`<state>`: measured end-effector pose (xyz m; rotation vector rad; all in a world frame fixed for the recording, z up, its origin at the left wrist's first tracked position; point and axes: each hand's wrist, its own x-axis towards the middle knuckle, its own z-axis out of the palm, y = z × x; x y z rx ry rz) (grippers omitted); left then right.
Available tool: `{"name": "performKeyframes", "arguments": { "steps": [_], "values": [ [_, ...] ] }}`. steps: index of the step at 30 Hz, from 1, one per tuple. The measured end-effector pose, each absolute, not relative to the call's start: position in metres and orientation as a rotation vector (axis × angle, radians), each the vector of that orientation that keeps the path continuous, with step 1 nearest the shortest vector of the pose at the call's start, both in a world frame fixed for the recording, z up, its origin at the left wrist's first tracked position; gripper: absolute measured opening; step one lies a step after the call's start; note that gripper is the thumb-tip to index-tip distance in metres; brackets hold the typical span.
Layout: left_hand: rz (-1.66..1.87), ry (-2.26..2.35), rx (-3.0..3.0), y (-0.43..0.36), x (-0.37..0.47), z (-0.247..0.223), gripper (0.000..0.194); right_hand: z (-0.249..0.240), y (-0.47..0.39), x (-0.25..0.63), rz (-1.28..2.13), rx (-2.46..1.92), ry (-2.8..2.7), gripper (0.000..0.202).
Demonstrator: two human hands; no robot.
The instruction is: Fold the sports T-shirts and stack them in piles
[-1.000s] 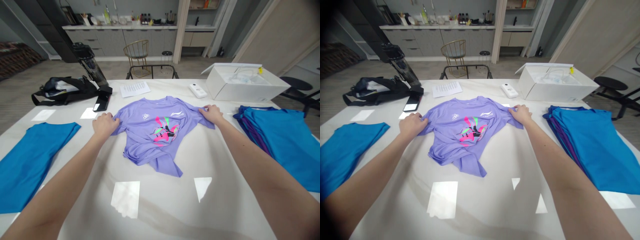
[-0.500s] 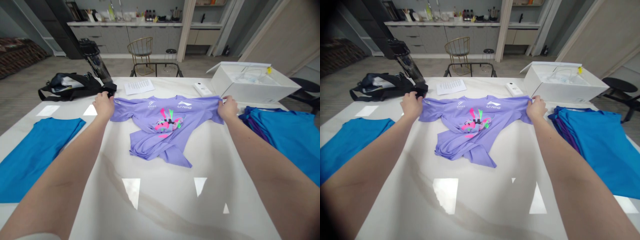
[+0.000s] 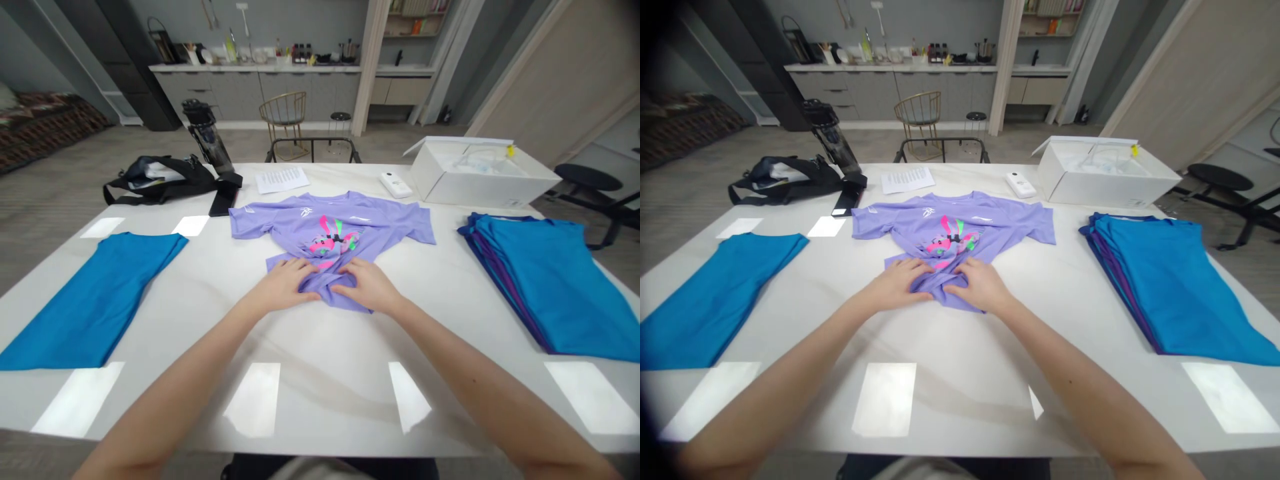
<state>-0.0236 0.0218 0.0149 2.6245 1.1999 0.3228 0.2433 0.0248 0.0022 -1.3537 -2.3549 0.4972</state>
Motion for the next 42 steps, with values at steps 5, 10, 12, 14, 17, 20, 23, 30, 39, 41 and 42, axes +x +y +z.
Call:
{"name": "performKeyframes", "arguments": {
  "steps": [5, 10, 12, 14, 17, 20, 23, 30, 39, 41, 42],
  "values": [
    [0.348, 1.400, 2.777, -0.023, -0.017, -0.004, 0.028, -0.001, -0.019, 0.228, 0.381, -1.493, -2.356, 0.007],
    [0.431, 1.592, 2.772, -0.042, -0.003, -0.017, 0.025, 0.003, -0.046, 0.220, 0.375, -1.405, -2.390, 0.012],
    [0.508, 1.587, 2.761, -0.051, -0.004, -0.019, 0.029, 0.003, -0.059, 0.222, 0.401, -1.366, -2.407, 0.017],
    [0.577, 1.560, 2.746, -0.063, -0.007, -0.022, 0.033, 0.001, -0.072, 0.227, 0.337, -1.470, -2.367, 0.021],
    [0.599, 1.495, 2.755, -0.081, -0.009, -0.028, 0.036, -0.003, -0.088, 0.232, 0.217, -1.770, -2.237, 0.044],
    [0.573, 1.453, 2.777, -0.094, -0.006, -0.032, 0.038, -0.005, -0.098, 0.233, 0.200, -1.824, -2.271, 0.033],
    [0.541, 1.424, 2.789, -0.105, -0.002, -0.030, 0.042, -0.001, -0.109, 0.234, 0.098, -1.712, -2.338, 0.020],
    [0.539, 1.410, 2.863, -0.145, -0.012, -0.007, 0.042, 0.015, -0.155, 0.260, -0.175, -1.451, -2.435, 0.034],
    [0.383, 1.494, 2.839, -0.173, -0.043, -0.008, 0.052, 0.003, -0.210, 0.312, -0.228, -1.526, -2.495, 0.039],
    [0.368, 1.500, 2.815, -0.164, -0.047, -0.009, 0.050, 0.004, -0.216, 0.318, -0.266, -1.577, -2.493, 0.033],
    [0.364, 1.481, 2.806, -0.159, -0.049, -0.010, 0.048, 0.005, -0.218, 0.320, -0.286, -1.607, -2.480, 0.028]
  ]
}}
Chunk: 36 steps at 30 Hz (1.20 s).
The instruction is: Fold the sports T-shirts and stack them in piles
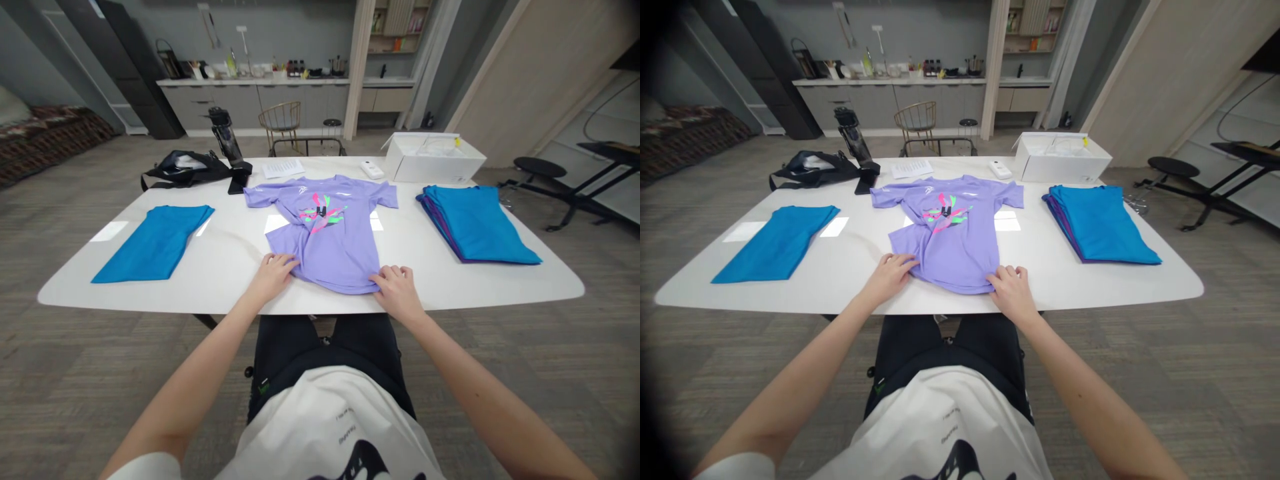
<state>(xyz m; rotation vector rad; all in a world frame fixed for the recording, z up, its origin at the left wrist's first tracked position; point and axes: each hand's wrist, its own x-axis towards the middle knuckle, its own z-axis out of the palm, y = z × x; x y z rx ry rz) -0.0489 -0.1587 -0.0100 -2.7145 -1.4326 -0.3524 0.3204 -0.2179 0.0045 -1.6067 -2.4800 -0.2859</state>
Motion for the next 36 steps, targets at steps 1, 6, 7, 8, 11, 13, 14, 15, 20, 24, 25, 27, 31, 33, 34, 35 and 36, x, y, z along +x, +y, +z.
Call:
{"name": "performKeyframes", "arguments": {
  "steps": [1, 6, 7, 8, 11, 13, 14, 15, 20, 24, 25, 27, 31, 33, 34, 35, 36],
  "values": [
    [-0.352, -1.431, -2.734, -0.153, -0.051, -0.010, 0.046, 0.006, -0.219, 0.323, -0.303, -1.637, -2.461, 0.024],
    [-0.278, -1.419, -2.721, -0.134, -0.057, -0.009, 0.035, 0.007, -0.217, 0.341, -0.240, -1.671, -2.478, 0.024],
    [-0.256, -1.410, -2.708, -0.135, -0.058, -0.008, 0.033, 0.006, -0.216, 0.345, -0.229, -1.671, -2.498, 0.026],
    [-0.239, -1.409, -2.692, -0.138, -0.058, -0.008, 0.032, 0.005, -0.216, 0.349, -0.232, -1.677, -2.512, 0.028],
    [-0.191, -1.460, -2.652, -0.158, -0.058, -0.006, 0.032, 0.001, -0.217, 0.361, -0.300, -1.714, -2.513, 0.034],
    [-0.153, -1.502, -2.651, -0.178, -0.057, -0.005, 0.031, 0.000, -0.219, 0.369, -0.338, -1.725, -2.503, 0.035],
    [-0.142, -1.506, -2.674, -0.188, -0.057, -0.003, 0.030, 0.000, -0.220, 0.373, -0.349, -1.723, -2.501, 0.035],
    [-0.145, -1.499, -2.718, -0.196, -0.057, -0.002, 0.027, 0.000, -0.220, 0.376, -0.353, -1.716, -2.502, 0.034],
    [-0.390, -1.517, -2.802, -0.211, -0.063, 0.004, 0.023, -0.001, -0.223, 0.393, -0.295, -1.609, -2.520, 0.027],
    [-0.327, -1.681, -2.552, -0.197, -0.078, 0.000, 0.033, 0.000, -0.228, 0.392, -0.317, -1.568, -2.441, 0.025],
    [-0.298, -1.686, -2.566, -0.194, -0.082, 0.000, 0.036, 0.001, -0.230, 0.389, -0.316, -1.573, -2.432, 0.026],
    [-0.275, -1.647, -2.664, -0.192, -0.088, 0.000, 0.038, 0.006, -0.234, 0.384, -0.265, -1.567, -2.454, 0.029],
    [-0.351, -1.544, -2.824, -0.196, -0.089, 0.004, 0.031, 0.014, -0.235, 0.370, -0.069, -1.497, -2.500, 0.025],
    [-0.407, -1.530, -2.849, -0.197, -0.087, 0.004, 0.031, 0.011, -0.232, 0.364, -0.018, -1.503, -2.508, 0.026],
    [-0.428, -1.528, -2.858, -0.196, -0.086, 0.002, 0.031, 0.008, -0.230, 0.361, -0.004, -1.511, -2.521, 0.027],
    [-0.445, -1.530, -2.864, -0.196, -0.086, 0.000, 0.031, 0.006, -0.229, 0.358, 0.002, -1.522, -2.535, 0.027],
    [-0.457, -1.530, -2.873, -0.195, -0.087, -0.003, 0.030, 0.003, -0.228, 0.356, -0.006, -1.538, -2.543, 0.028]
  ]
}}
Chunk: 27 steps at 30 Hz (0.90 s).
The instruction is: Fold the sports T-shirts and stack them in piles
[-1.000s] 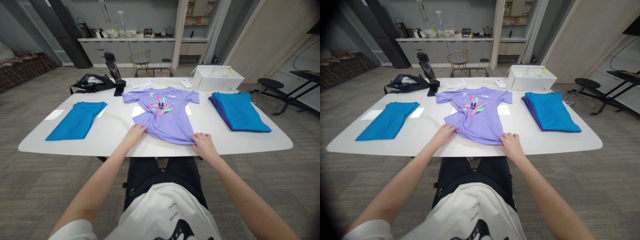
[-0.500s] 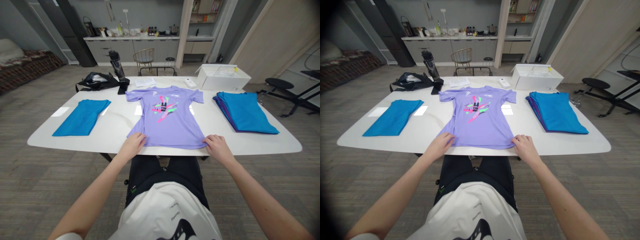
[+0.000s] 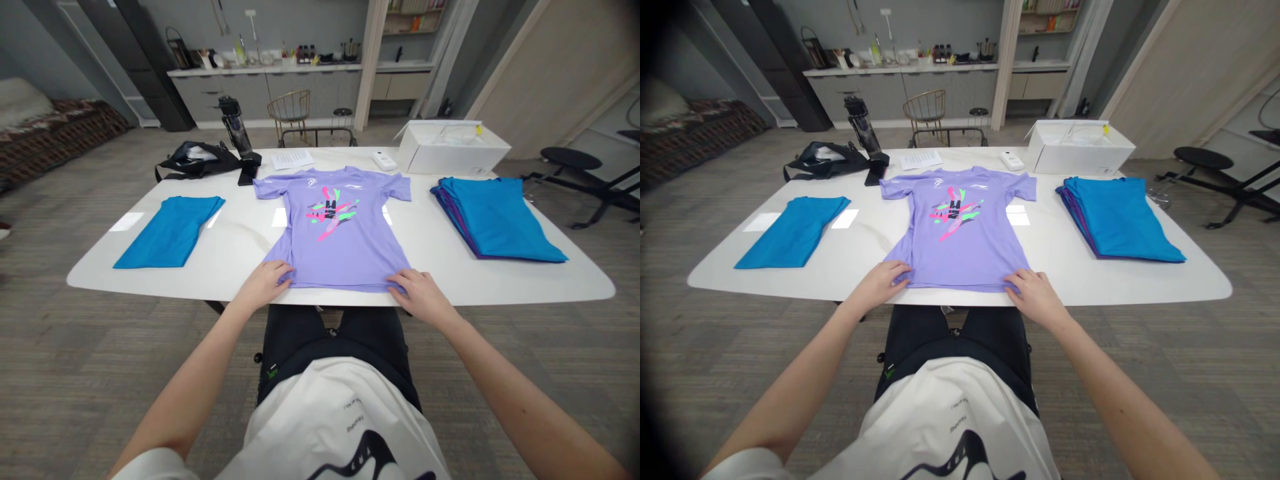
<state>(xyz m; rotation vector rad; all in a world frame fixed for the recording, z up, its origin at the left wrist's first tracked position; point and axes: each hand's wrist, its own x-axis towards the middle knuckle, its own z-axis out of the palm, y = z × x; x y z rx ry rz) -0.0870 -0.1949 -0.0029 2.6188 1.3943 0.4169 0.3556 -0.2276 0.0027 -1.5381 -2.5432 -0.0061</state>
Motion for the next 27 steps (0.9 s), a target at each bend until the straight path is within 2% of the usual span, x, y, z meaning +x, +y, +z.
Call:
{"name": "performKeyframes", "arguments": {
  "steps": [9, 13, 19, 24, 27],
  "values": [
    [0.420, 1.460, 2.672, -0.198, -0.104, -0.010, 0.030, 0.001, -0.231, 0.358, -0.287, -1.760, -2.407, 0.027],
    [0.389, 1.684, 2.683, -0.203, -0.092, -0.009, 0.028, 0.000, -0.231, 0.355, -0.268, -1.725, -2.425, 0.038],
    [0.613, 1.812, 2.680, -0.208, -0.073, -0.015, 0.026, -0.006, -0.232, 0.336, -0.239, -1.571, -2.497, 0.031],
    [0.819, 1.837, 2.583, -0.211, -0.065, -0.026, 0.027, -0.007, -0.232, 0.321, -0.348, -1.595, -2.504, 0.027],
    [0.755, 1.911, 2.587, -0.213, -0.065, -0.024, 0.027, -0.006, -0.229, 0.321, -0.393, -1.711, -2.465, 0.023]
  ]
}}
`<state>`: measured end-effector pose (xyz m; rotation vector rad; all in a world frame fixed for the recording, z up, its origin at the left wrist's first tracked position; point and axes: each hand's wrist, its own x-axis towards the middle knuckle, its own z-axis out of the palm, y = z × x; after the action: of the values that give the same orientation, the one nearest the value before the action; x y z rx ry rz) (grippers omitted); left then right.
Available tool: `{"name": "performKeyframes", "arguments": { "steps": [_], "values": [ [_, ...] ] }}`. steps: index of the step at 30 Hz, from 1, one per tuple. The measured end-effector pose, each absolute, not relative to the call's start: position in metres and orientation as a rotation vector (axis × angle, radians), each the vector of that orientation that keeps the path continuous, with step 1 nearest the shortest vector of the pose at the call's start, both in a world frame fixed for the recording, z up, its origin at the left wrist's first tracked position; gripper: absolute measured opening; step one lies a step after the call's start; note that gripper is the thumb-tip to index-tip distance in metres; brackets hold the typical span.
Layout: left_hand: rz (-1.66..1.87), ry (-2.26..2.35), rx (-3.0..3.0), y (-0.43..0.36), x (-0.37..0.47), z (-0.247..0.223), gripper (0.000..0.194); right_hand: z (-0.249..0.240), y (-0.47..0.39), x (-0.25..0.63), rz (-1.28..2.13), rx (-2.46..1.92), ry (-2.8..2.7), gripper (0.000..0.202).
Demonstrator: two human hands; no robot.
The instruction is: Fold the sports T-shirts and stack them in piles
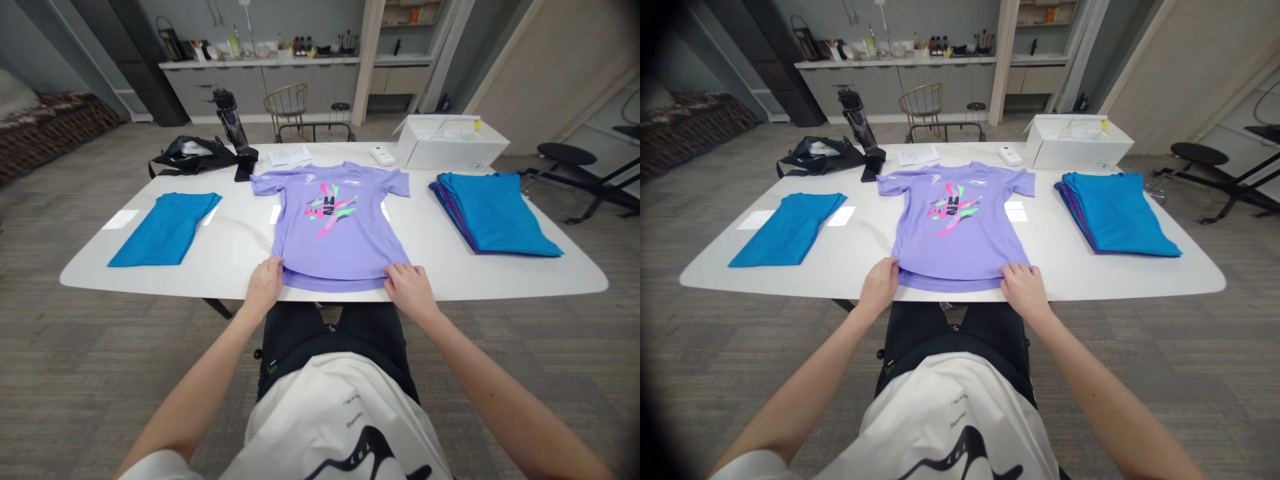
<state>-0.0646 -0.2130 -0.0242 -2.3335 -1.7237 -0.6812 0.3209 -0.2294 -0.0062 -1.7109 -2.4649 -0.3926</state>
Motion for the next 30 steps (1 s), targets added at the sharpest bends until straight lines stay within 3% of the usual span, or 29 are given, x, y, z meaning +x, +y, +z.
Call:
{"name": "performKeyframes", "arguments": {
  "steps": [9, 17, 25, 30],
  "values": [
    [-0.261, -1.772, -2.287, -0.215, -0.082, -0.017, 0.031, -0.002, -0.233, 0.341, -0.467, -2.053, -2.254, 0.028],
    [-0.534, -1.744, -2.275, -0.229, -0.099, -0.013, 0.028, 0.003, -0.240, 0.366, -0.474, -1.956, -2.229, 0.025],
    [-0.462, -1.792, -2.274, -0.236, -0.102, -0.009, 0.027, 0.003, -0.243, 0.371, -0.313, -2.212, -2.278, 0.021],
    [-0.501, -1.818, -2.236, -0.241, -0.109, -0.003, 0.025, 0.015, -0.243, 0.381, -0.408, -2.141, -2.153, 0.019]
  ]
}}
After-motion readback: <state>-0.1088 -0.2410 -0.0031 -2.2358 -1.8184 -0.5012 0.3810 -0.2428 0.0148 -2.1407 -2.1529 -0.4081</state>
